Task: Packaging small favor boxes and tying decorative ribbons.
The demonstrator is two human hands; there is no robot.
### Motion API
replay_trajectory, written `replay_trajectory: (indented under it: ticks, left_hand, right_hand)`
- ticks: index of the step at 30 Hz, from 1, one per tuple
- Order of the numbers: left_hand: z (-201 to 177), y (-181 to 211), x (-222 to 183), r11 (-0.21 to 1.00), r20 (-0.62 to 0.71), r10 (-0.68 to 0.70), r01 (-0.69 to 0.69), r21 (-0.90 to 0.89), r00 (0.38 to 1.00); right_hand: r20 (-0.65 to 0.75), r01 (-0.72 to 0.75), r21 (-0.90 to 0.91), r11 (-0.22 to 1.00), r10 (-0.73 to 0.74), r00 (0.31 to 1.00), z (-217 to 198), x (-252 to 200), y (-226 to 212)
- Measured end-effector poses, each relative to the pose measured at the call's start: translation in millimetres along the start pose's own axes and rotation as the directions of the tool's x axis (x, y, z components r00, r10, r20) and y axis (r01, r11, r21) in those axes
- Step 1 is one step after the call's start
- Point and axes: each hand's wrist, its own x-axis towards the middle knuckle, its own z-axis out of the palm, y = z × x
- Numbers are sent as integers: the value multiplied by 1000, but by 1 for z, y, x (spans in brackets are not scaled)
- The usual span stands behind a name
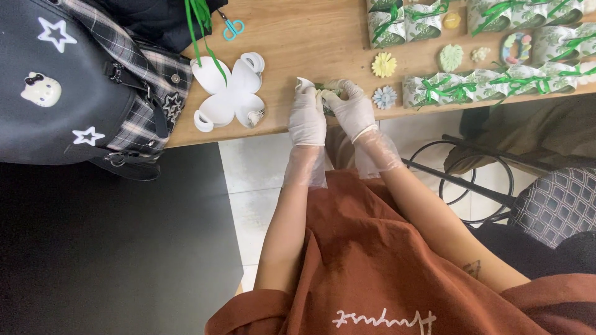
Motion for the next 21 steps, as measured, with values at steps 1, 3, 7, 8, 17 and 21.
replay_trajectory:
  ticks: [1,3,7,8,17,21]
  left_hand:
    - [-1,1,-1,1000,1,0,0,1,1000]
    - [-2,5,-1,1000,12,-11,11,25,1000]
    - [2,1,-5,999,-47,42,-42,5,998]
    - [4,-2,-5,999,-58,47,-48,-6,997]
    - [6,-13,-3,993,-46,35,-40,-107,998]
    - [18,-22,-4,988,-73,63,-73,-138,995]
  right_hand:
    - [0,-1,1,1000,1,1000,0,2,2]
    - [4,39,46,998,-40,999,0,7,5]
    - [38,104,24,994,-105,994,-10,10,-1]
    - [100,107,57,993,-112,989,-11,14,4]
    - [103,524,-493,695,-551,828,-15,3,2]
    - [303,586,-749,309,-627,717,-12,18,26]
